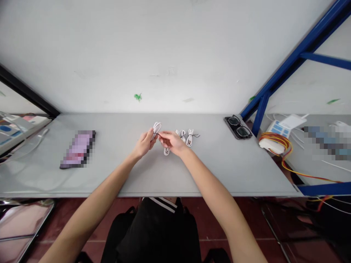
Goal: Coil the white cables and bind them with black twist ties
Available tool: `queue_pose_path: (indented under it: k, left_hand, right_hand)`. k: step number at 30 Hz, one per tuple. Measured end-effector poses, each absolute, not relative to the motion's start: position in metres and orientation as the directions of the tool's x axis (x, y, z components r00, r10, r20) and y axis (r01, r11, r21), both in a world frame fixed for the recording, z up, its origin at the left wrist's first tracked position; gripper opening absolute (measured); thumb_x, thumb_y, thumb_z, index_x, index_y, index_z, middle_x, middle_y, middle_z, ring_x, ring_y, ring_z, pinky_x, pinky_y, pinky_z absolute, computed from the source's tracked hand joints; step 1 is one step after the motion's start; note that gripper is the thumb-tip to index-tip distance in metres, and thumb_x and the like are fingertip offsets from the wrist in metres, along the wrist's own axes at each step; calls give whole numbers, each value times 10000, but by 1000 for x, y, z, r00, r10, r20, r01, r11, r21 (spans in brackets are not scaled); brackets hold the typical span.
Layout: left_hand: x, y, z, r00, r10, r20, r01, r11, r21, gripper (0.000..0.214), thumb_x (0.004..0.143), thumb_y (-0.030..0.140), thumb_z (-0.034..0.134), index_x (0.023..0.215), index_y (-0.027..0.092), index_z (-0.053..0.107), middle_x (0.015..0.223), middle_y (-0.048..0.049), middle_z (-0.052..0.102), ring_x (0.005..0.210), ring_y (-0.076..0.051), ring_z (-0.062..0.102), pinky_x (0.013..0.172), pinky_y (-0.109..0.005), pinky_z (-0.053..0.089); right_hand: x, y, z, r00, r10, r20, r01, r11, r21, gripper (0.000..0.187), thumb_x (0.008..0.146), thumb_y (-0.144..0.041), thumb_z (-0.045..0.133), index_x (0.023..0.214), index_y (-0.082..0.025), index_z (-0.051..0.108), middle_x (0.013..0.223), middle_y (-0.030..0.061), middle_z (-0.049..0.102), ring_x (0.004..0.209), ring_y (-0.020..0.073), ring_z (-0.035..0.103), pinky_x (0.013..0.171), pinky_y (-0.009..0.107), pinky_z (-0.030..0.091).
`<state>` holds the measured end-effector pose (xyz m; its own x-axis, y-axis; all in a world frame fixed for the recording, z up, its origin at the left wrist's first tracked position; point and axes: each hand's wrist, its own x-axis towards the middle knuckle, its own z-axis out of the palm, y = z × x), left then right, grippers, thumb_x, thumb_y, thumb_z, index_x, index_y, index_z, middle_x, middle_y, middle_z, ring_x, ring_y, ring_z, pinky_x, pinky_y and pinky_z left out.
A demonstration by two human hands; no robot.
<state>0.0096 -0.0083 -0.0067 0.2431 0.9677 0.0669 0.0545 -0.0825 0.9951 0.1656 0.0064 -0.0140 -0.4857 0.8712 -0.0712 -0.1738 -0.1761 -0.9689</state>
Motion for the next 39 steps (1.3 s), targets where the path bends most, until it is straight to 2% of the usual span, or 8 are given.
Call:
queue_pose_path:
  k: [5,10,14,20,25,29,33,39]
  left_hand:
    - [11,-11,-3,264,964,-29,-19,35,999,521,902,648,405,682,177,441,520,71,265,422,-47,204,401,-193,171]
    - [12,-13,5,267,932,-245,-182,298,937,425,954,512,414,704,170,450,520,83,246,402,-34,157,383,-153,145]
    - [11,-12,9,298,877,-376,-265,454,851,391,982,427,384,693,169,435,514,84,247,384,-31,147,357,-146,124]
    - [8,-11,12,363,823,-437,-276,542,793,378,995,388,337,695,175,426,512,89,215,375,-35,123,350,-155,89]
    - [12,-12,3,297,916,-268,-142,320,937,412,995,449,286,710,184,424,527,75,258,403,-53,158,398,-180,135]
    - [12,-11,-9,170,984,60,172,-89,981,487,977,542,272,689,185,435,545,45,333,468,-81,285,470,-225,227]
    - [10,-9,-15,185,945,271,399,-324,858,465,976,521,317,705,176,472,612,9,460,569,-99,402,571,-248,297]
    - [13,-10,-9,183,978,-99,95,83,992,464,992,489,245,698,185,436,531,45,357,439,-78,306,458,-224,250]
  right_hand:
    - [164,6,-14,-554,814,-173,-276,-375,-885,200,801,-360,574,700,-193,527,561,-62,389,417,66,253,441,240,219]
    - [168,0,-9,-298,936,190,121,234,-965,277,900,-450,505,853,-203,621,727,-2,589,512,99,413,510,258,315]
    - [177,1,-10,-351,766,538,556,633,-538,249,928,-428,530,964,-224,669,844,32,650,672,134,527,635,276,365]
    - [180,5,-14,-494,668,557,700,685,-200,331,999,-307,393,825,-216,659,733,39,623,650,145,507,613,295,316]
    - [170,-2,-10,-353,771,530,571,626,-531,240,940,-281,450,776,-205,608,695,18,587,628,133,484,611,281,324]
    - [161,0,-12,-259,952,163,111,197,-974,250,852,-351,503,651,-203,517,597,-25,486,483,92,351,503,265,275]
    - [160,7,-16,-357,920,-160,-113,-212,-971,241,781,-363,512,605,-211,449,574,-50,414,413,67,213,435,267,177]
    - [165,0,-13,-243,921,305,374,379,-846,177,873,-371,552,863,-203,606,742,-3,630,554,112,476,583,261,352]
